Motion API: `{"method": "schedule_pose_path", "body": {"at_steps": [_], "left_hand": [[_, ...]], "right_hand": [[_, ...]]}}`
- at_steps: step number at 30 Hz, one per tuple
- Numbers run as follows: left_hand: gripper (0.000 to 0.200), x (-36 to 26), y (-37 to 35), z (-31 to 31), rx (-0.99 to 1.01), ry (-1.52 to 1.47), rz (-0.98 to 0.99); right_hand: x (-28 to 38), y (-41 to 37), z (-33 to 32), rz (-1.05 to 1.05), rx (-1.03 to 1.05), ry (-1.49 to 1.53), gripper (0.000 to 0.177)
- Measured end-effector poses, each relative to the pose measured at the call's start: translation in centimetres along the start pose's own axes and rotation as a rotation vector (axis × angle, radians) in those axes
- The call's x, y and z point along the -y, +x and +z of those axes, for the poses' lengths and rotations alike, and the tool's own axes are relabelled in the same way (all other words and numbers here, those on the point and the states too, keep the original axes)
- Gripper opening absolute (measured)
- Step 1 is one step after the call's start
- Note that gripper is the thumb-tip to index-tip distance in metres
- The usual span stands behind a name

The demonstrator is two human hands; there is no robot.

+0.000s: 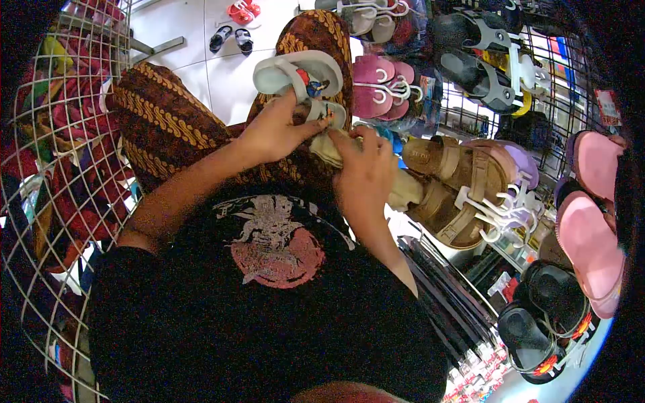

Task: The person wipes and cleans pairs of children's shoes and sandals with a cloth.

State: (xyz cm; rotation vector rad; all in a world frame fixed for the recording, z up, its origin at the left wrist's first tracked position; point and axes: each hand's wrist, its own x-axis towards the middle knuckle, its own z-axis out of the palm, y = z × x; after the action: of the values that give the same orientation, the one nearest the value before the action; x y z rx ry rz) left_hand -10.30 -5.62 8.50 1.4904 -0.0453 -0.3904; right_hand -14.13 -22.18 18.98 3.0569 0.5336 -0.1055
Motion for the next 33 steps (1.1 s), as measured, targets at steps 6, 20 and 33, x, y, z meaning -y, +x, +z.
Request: {"method": "schedule_pose_path", "body": {"at_steps": [6, 20, 33], "left_hand": [[0.068, -1.1, -0.1, -1.0, -0.029, 0.103, -0.050], [0.030, -5.0, 0.0, -7.0, 0.362, 0.419, -0.089], [0.029, -5.3, 0.8, -5.9, 0.205, 0.860, 0.012]], "right_hand": [[1.1, 0.1, 0.3, -0.070, 0.033, -0.058, 0.049], [0.0, -0.1, 1.1, -0.048, 0.114, 0.136, 0.073], [0.5, 0.3, 2.1, -0.084, 0.091, 0.283, 0.072]]}}
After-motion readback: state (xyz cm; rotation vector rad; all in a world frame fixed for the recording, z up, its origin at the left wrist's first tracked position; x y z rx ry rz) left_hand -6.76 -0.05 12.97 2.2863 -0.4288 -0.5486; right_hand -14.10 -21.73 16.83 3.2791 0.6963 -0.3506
